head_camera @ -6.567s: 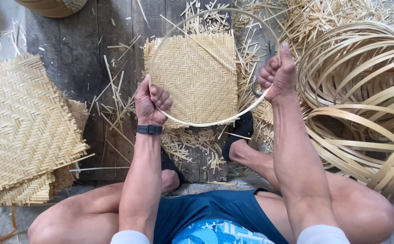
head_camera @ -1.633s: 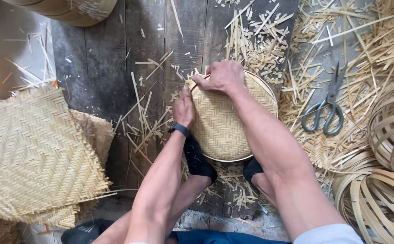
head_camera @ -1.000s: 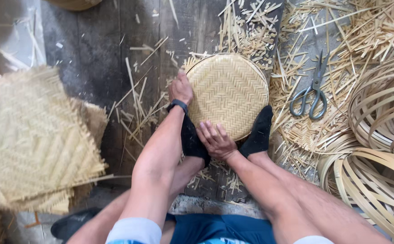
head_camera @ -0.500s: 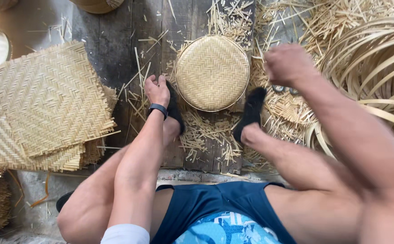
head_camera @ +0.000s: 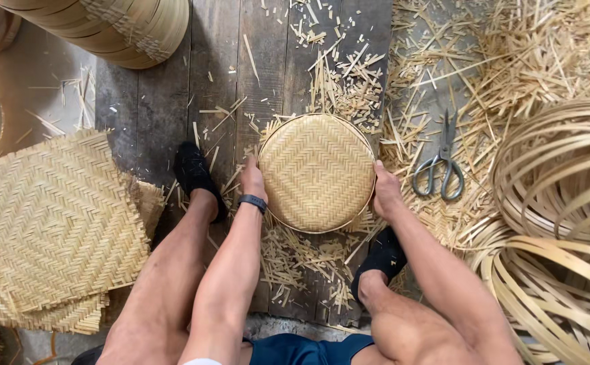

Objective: The person sits on the floor and repeatedly trims the edges of woven bamboo trays using shears and a wooden template. They place the template on the tray, cut the excess material, and then remove the template to reveal the finished circular shape.

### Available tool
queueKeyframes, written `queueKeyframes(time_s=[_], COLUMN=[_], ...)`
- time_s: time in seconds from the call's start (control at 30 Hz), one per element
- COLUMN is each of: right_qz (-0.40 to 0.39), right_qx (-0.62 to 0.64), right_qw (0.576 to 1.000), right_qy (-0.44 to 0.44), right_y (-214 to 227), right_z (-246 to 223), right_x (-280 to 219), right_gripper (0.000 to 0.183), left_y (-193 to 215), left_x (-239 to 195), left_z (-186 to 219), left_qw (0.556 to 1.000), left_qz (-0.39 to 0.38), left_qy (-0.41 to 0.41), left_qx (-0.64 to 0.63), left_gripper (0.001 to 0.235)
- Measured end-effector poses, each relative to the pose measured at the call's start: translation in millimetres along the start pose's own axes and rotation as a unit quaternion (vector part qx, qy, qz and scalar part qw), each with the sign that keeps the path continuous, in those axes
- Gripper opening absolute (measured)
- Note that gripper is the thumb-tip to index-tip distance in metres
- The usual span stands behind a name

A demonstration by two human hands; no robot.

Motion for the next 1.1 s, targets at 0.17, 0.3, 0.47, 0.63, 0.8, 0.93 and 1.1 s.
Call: queueKeyframes(time_s=[0.17,0.3,0.47,0.63,0.8,0.93,1.1], right_qz=[0.045,-0.012,-0.075,0.044,0.059,-0.108,-0.076], right_qx=[0.017,0.054,0.060,-0.137,-0.521,-0.673,-0.675], right_qw=[0.996,0.985,0.995,0.984,0.719,0.616,0.608], right_qy=[0.078,0.163,-0.007,0.104,0.457,0.394,0.411], right_y=[3.8,45.0,45.6,44.4,-15.3,-76.8,-72.4], right_z=[-28.6,-69.5,-36.7,-5.8,-75.3,-100.8,-99.5], right_x=[-19.5,-35.0,-21.6,-35.8,-50.9,-31.3,-60.5], right_gripper=[0.054,0.039,0.055,0.057,0.064,0.076,0.073], left_y=[-9.7,-8.5,-31.6,-26.9,-52.4,-76.1,-58.2], left_x=[-40.4,-94.7,-125.8,-113.6,-172.6,-205.2,-194.3], left_z=[17.0,73.1,64.1,37.4,-0.3,-23.6,-9.9], left_qw=[0.977,0.951,0.963,0.982,0.856,0.786,0.772], left_qz=[-0.128,-0.119,-0.236,-0.141,0.041,0.064,-0.035], left_qy=[-0.063,-0.215,0.110,-0.072,-0.303,-0.347,-0.380], left_qx=[-0.160,-0.185,-0.075,0.102,0.418,0.507,0.508], left_gripper=[0.048,0.054,0.073,0.065,0.085,0.085,0.082])
Point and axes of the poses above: each hand's wrist, its own x-axis towards the middle knuckle, its own y-axis out of the back of the hand, z = x × y, the point moved 5 cm from there along x, towards the middle knuckle, and after that the axes turned 7 degrees about -x, right-handed, at the moved point
